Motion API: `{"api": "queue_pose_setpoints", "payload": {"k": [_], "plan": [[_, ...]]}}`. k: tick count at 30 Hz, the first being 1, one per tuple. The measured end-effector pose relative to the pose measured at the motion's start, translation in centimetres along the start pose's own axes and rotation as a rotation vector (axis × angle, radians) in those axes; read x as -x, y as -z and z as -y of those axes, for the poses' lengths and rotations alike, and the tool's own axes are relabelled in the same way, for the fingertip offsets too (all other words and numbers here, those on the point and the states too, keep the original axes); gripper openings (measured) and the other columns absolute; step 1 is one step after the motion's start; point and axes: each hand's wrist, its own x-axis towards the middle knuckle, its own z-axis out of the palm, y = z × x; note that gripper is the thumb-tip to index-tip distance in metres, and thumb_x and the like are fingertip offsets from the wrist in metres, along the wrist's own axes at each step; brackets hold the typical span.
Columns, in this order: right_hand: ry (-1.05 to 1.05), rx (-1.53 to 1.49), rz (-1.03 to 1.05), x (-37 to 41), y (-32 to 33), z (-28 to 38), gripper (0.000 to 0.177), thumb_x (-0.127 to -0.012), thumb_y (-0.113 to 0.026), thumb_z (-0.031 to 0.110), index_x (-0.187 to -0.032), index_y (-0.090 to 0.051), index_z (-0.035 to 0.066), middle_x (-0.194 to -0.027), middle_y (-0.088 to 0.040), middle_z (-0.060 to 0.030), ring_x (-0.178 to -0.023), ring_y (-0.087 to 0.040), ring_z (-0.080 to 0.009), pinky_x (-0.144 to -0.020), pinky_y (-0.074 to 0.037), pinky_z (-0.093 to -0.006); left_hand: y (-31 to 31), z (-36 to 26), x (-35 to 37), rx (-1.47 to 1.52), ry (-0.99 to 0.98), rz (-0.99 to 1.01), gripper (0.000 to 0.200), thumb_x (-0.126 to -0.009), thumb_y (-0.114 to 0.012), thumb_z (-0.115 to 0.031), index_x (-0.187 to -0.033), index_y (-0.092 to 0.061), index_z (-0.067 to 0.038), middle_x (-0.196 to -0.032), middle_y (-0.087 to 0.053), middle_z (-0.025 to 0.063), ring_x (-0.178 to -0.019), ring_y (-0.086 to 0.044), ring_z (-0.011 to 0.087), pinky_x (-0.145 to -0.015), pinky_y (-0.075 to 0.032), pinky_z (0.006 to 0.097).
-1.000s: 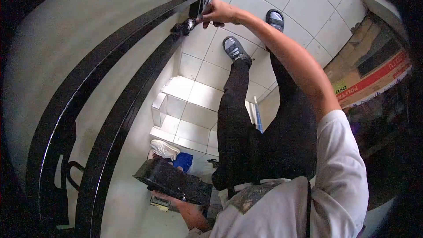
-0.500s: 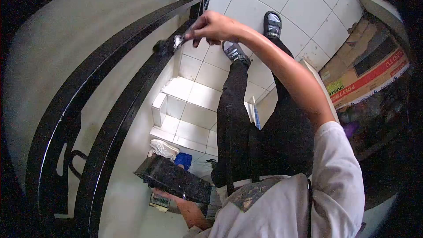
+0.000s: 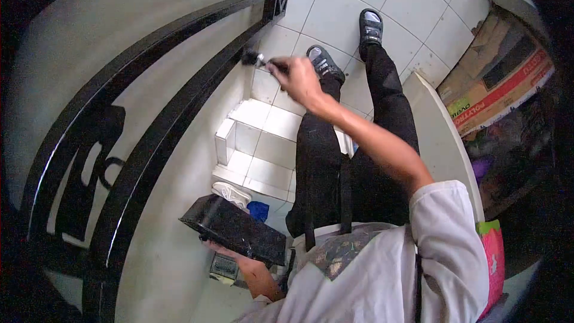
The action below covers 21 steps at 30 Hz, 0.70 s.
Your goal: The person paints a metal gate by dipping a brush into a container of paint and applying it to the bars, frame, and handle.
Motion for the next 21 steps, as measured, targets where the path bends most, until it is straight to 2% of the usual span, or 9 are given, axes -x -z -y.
{"api": "queue_pose_setpoints", "payload": {"k": [1,3,4,6,9,13,18,19,21], "plan": [[0.027,-0.028,-0.024,1.8,0.4,1.8,0.022,-0.085,-0.062,0.022,-0.089,-0.069,0.002,-0.066,-0.062,-0.0199,-0.058,-0.060,-0.0360,-0.059,-0.049,-0.0427,1.3,-0.5,0.2,-0.731,-0.155,0.113,0.084,-0.081,-0.050,-0.063,-0.142,-0.029,-0.010,-0.141,-0.034,0.0199,-0.123,-0.039,0.0435,-0.101,-0.032,0.0593],[0.080,-0.126,-0.028,4.9,1.5,5.7,0.019,-0.084,-0.062,0.019,-0.091,-0.070,0.003,-0.064,-0.060,-0.0199,-0.053,-0.057,-0.0341,-0.055,-0.046,-0.0407,0.3,-1.1,0.6,-1.462,-0.331,0.231,0.082,-0.081,-0.050,-0.063,-0.142,-0.030,-0.011,-0.140,-0.035,0.0192,-0.123,-0.040,0.0441,-0.103,-0.029,0.0590],[0.054,-0.195,0.015,6.2,1.8,7.1,0.019,-0.084,-0.063,0.019,-0.092,-0.069,0.003,-0.065,-0.059,-0.0207,-0.052,-0.056,-0.0336,-0.053,-0.044,-0.0400,-3.1,-1.0,1.2,-0.737,-0.007,0.581,0.077,-0.083,-0.049,-0.060,-0.141,-0.032,-0.013,-0.136,-0.041,0.0178,-0.123,-0.042,0.0395,-0.105,-0.026,0.0576],[0.206,-0.225,0.010,8.3,2.8,8.7,0.019,-0.084,-0.064,0.018,-0.093,-0.069,0.003,-0.066,-0.060,-0.0203,-0.053,-0.057,-0.0337,-0.053,-0.045,-0.0393,-4.6,-0.6,2.3,0.019,0.297,0.864,0.072,-0.085,-0.048,-0.057,-0.141,-0.034,-0.014,-0.132,-0.047,0.0164,-0.122,-0.044,0.0349,-0.106,-0.024,0.0562],[0.391,-0.275,0.018,10.4,3.7,10.8,0.017,-0.084,-0.064,0.017,-0.094,-0.069,0.004,-0.072,-0.063,-0.0190,-0.061,-0.061,-0.0332,-0.056,-0.048,-0.0367,-0.1,-1.8,1.6,-1.260,-0.363,0.569,0.057,-0.089,-0.046,-0.049,-0.134,-0.041,-0.015,-0.123,-0.055,0.0106,-0.116,-0.048,0.0233,-0.105,-0.022,0.0509],[0.564,-0.258,-0.005,9.9,4.8,9.3,0.023,-0.083,-0.067,0.012,-0.102,-0.068,-0.001,-0.081,-0.069,-0.0169,-0.055,-0.064,-0.0196,-0.053,-0.050,-0.0284,1.1,-2.4,0.8,-0.880,-0.172,0.465,0.059,-0.088,-0.049,-0.050,-0.134,-0.042,-0.014,-0.124,-0.052,0.0123,-0.116,-0.047,0.0261,-0.102,-0.026,0.0518],[0.267,-0.328,0.205,9.2,8.0,8.6,0.025,-0.084,-0.068,0.015,-0.105,-0.068,0.001,-0.080,-0.071,-0.0098,-0.048,-0.056,-0.0066,-0.045,-0.046,-0.0229,2.4,-2.8,0.0,-0.823,-0.089,0.408,0.061,-0.086,-0.052,-0.051,-0.133,-0.042,-0.013,-0.125,-0.048,0.0143,-0.115,-0.045,0.0296,-0.098,-0.031,0.0529],[0.301,-0.256,0.090,8.2,7.5,7.4,0.024,-0.086,-0.064,0.020,-0.102,-0.069,0.003,-0.073,-0.068,-0.0135,-0.047,-0.059,-0.0141,-0.050,-0.049,-0.0288,2.7,-3.0,-0.1,-0.737,-0.083,0.413,0.062,-0.085,-0.053,-0.051,-0.133,-0.042,-0.013,-0.126,-0.048,0.0148,-0.115,-0.045,0.0303,-0.097,-0.032,0.0531],[-0.015,-0.077,0.073,4.4,8.2,6.0,0.020,-0.087,-0.062,0.016,-0.099,-0.069,0.001,-0.069,-0.068,-0.0072,-0.048,-0.054,-0.0067,-0.045,-0.047,-0.0247,2.3,-2.2,-0.5,-0.322,-0.024,0.390,0.063,-0.085,-0.054,-0.052,-0.132,-0.042,-0.013,-0.126,-0.046,0.0156,-0.114,-0.044,0.0317,-0.096,-0.034,0.0536]]}}
